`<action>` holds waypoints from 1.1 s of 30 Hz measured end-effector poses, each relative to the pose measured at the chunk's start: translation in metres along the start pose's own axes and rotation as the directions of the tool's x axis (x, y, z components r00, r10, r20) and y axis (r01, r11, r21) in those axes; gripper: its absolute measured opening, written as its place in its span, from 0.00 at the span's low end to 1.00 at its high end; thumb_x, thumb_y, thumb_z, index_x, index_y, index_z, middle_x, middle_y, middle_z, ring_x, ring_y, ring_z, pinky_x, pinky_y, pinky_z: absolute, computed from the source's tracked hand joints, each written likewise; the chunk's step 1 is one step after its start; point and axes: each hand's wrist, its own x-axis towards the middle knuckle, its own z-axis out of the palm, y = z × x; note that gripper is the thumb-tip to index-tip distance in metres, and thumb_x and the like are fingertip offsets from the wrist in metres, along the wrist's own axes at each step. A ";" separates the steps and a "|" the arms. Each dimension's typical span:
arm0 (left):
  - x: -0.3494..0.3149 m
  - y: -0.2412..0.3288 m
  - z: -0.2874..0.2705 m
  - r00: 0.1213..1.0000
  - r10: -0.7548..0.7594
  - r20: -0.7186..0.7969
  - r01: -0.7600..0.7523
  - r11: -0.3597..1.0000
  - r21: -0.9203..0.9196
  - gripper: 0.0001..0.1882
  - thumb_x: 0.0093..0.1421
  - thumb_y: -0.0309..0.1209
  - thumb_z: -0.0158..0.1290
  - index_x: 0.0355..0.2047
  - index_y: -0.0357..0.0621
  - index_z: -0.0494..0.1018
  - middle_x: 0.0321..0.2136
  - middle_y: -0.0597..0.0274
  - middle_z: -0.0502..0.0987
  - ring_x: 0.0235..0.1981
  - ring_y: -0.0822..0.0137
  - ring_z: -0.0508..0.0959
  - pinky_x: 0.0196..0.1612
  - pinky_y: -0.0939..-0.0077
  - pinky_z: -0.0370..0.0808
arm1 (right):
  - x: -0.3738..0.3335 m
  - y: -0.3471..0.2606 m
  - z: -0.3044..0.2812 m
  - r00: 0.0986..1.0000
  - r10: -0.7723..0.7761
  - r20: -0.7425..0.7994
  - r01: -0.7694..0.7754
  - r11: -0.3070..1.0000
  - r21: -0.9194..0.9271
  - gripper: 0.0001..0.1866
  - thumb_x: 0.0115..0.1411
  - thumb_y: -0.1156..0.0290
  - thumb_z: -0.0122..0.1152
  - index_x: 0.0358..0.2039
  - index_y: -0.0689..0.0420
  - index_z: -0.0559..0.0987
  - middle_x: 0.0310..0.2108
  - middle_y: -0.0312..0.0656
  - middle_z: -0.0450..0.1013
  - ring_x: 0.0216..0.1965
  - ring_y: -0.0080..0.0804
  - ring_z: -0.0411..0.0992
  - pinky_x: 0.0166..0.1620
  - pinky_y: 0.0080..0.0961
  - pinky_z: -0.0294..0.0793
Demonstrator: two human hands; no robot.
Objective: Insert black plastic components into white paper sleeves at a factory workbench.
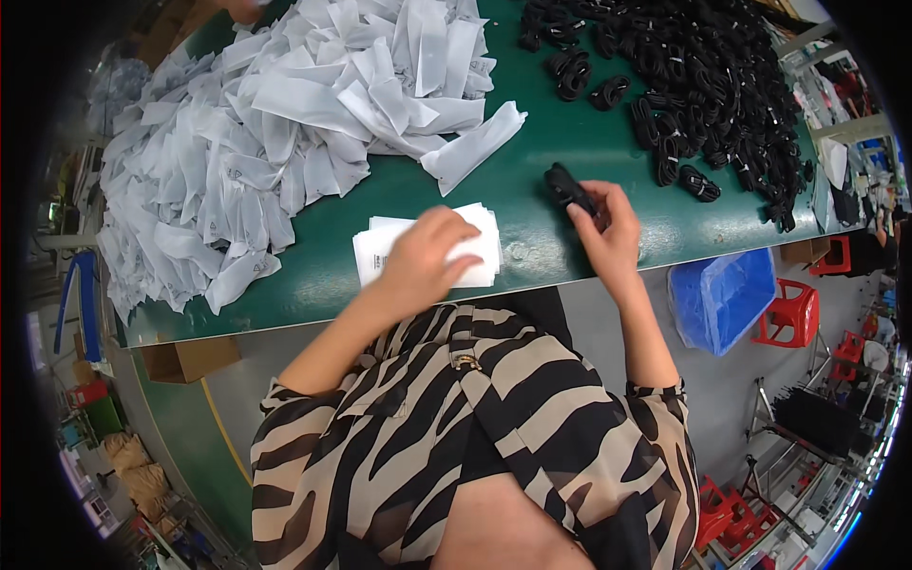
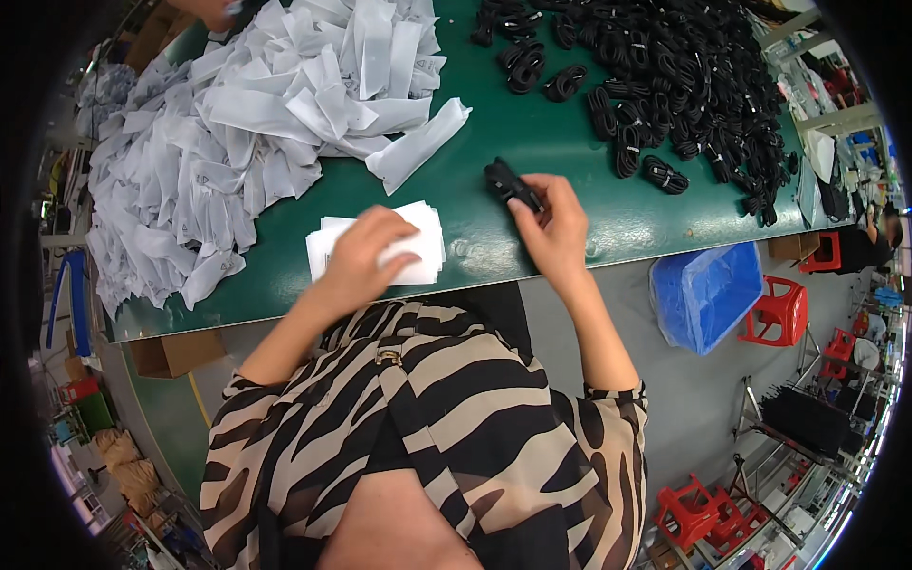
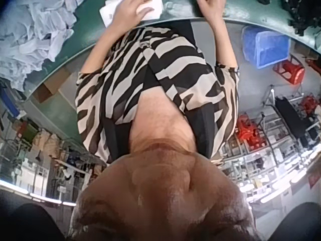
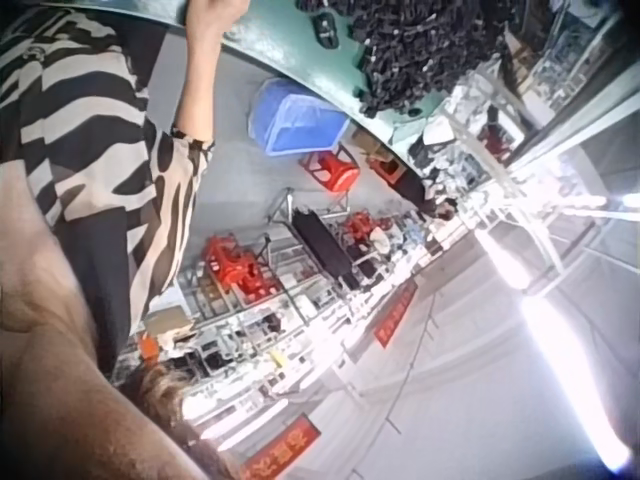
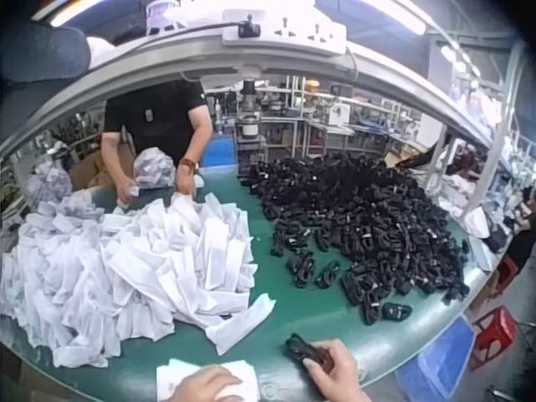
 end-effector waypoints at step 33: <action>0.000 0.019 0.011 0.997 0.068 -0.039 -0.075 0.973 -0.220 0.07 0.52 0.19 0.59 0.31 0.40 0.74 0.34 0.58 0.73 0.36 0.57 0.74 0.39 0.67 0.72 | -0.044 -0.044 0.002 0.545 0.468 0.696 -0.800 0.539 0.265 0.13 0.68 0.62 0.58 0.35 0.60 0.74 0.24 0.39 0.77 0.16 0.17 0.68 0.17 0.14 0.63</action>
